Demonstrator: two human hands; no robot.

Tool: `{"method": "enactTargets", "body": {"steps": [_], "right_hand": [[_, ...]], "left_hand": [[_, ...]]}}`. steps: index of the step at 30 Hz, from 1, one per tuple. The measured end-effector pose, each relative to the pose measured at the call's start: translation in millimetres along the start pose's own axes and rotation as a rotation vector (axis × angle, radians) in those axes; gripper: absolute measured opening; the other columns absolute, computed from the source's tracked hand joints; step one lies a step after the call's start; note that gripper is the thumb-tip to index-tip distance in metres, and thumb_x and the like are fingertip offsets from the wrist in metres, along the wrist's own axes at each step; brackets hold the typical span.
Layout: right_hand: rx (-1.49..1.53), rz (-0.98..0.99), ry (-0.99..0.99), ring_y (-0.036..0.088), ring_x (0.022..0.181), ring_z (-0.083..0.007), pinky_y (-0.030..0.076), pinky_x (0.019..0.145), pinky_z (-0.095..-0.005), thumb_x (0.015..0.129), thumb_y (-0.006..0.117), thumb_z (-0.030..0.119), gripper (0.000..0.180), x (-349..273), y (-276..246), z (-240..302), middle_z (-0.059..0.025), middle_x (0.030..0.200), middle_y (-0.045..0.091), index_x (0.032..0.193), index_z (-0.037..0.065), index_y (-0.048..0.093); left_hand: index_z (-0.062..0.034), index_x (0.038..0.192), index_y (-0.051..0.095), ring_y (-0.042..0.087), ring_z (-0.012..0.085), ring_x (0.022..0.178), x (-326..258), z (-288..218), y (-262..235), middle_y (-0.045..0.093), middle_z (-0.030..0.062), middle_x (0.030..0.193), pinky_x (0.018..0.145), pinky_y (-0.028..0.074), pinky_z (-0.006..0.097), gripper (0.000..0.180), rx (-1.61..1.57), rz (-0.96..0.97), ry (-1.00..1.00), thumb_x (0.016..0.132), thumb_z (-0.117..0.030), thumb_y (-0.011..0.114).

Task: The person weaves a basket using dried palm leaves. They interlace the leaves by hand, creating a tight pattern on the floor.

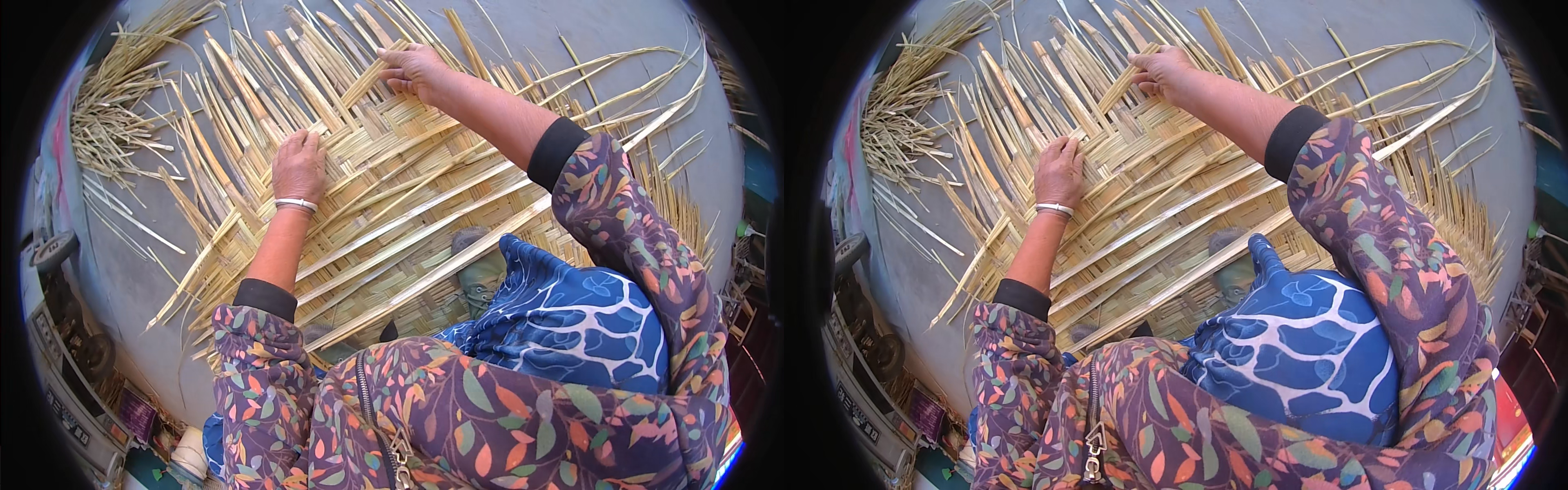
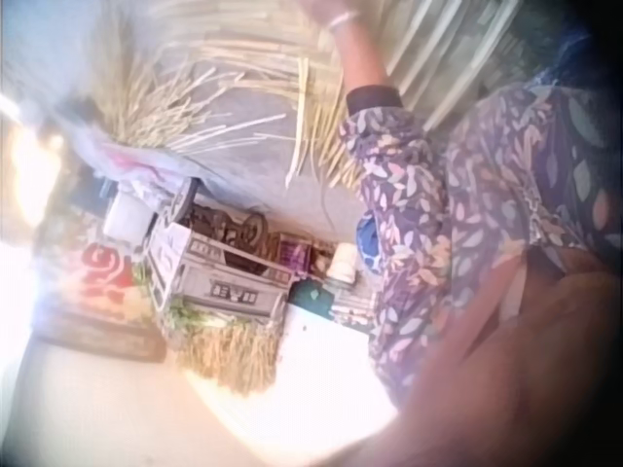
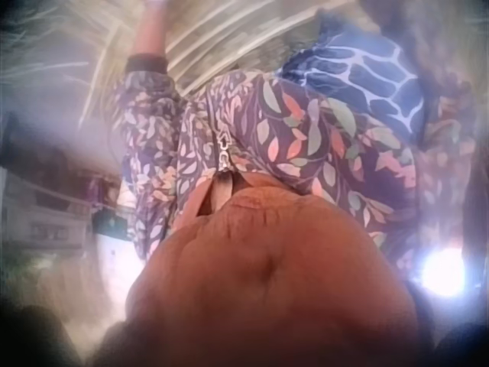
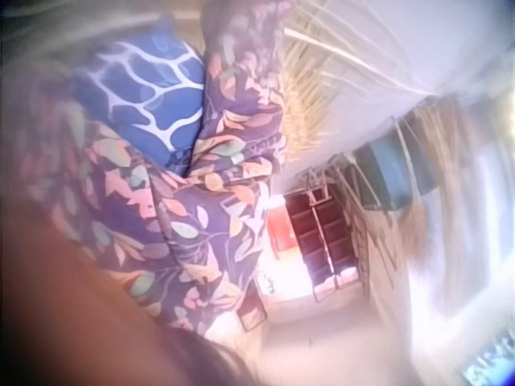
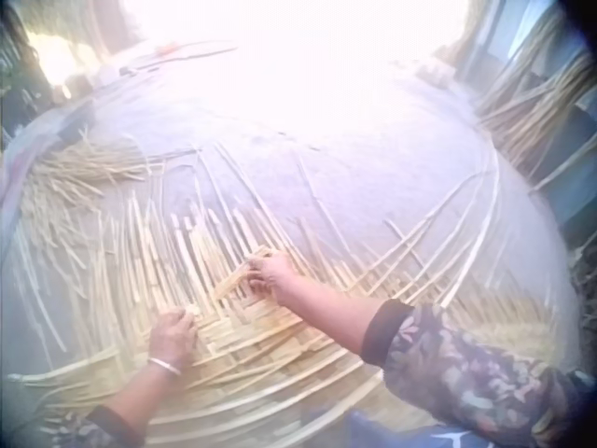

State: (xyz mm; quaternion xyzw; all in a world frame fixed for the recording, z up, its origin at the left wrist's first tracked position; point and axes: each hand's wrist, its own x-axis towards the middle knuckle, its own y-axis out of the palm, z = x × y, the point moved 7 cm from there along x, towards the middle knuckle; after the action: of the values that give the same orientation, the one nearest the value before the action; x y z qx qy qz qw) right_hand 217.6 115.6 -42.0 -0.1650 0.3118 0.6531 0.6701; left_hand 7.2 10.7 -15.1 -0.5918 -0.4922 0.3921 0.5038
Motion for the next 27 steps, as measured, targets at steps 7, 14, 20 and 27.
{"method": "enactTargets", "body": {"steps": [7,14,20,27], "right_hand": [[0.001,0.027,0.008,0.059,0.06,-0.0082,0.049,0.049,-0.0199,0.086,0.064,0.017,0.02,-7.7,-16.2,-22.0,-0.0039,0.077,0.061,0.097,0.005,0.052],[0.081,0.072,0.058,0.06,0.062,-0.0083,0.053,0.055,-0.021,0.087,0.063,0.021,0.021,-7.3,-25.3,-20.3,-0.0028,0.075,0.06,0.095,0.006,0.052],[0.056,0.243,0.102,0.063,0.069,-0.008,0.054,0.058,-0.0198,0.087,0.063,0.025,0.017,-25.5,-26.3,-12.3,-0.0009,0.079,0.062,0.087,0.009,0.058],[-0.416,0.219,-0.228,0.059,0.079,-0.0143,0.049,0.075,-0.0277,0.084,0.061,0.046,0.047,11.0,-43.1,34.7,-0.0081,0.09,0.063,0.101,0.003,0.061]], "left_hand": [[-0.0063,0.107,0.062,0.054,0.0295,0.105,-8.2,-12.7,-8.6,0.058,0.0108,0.112,0.09,0.043,0.039,0.027,0.021,-0.061,0.079,0.085,-0.02,0.057],[-0.01,0.111,0.059,0.058,0.0273,0.1,36.3,-26.8,-16.1,0.057,0.0108,0.113,0.086,0.046,0.037,0.031,-0.219,0.061,0.013,0.082,-0.022,0.061],[-0.0083,0.106,0.062,0.062,0.0281,0.09,91.5,-69.2,8.8,0.062,0.0135,0.103,0.079,0.049,0.036,0.033,-0.407,0.168,0.025,0.077,-0.024,0.066],[-0.006,0.08,0.068,0.061,0.0248,0.068,98.2,-58.5,27.6,0.065,0.0132,0.073,0.067,0.047,0.034,0.023,-0.516,0.528,-0.258,0.073,-0.028,0.068]]}}
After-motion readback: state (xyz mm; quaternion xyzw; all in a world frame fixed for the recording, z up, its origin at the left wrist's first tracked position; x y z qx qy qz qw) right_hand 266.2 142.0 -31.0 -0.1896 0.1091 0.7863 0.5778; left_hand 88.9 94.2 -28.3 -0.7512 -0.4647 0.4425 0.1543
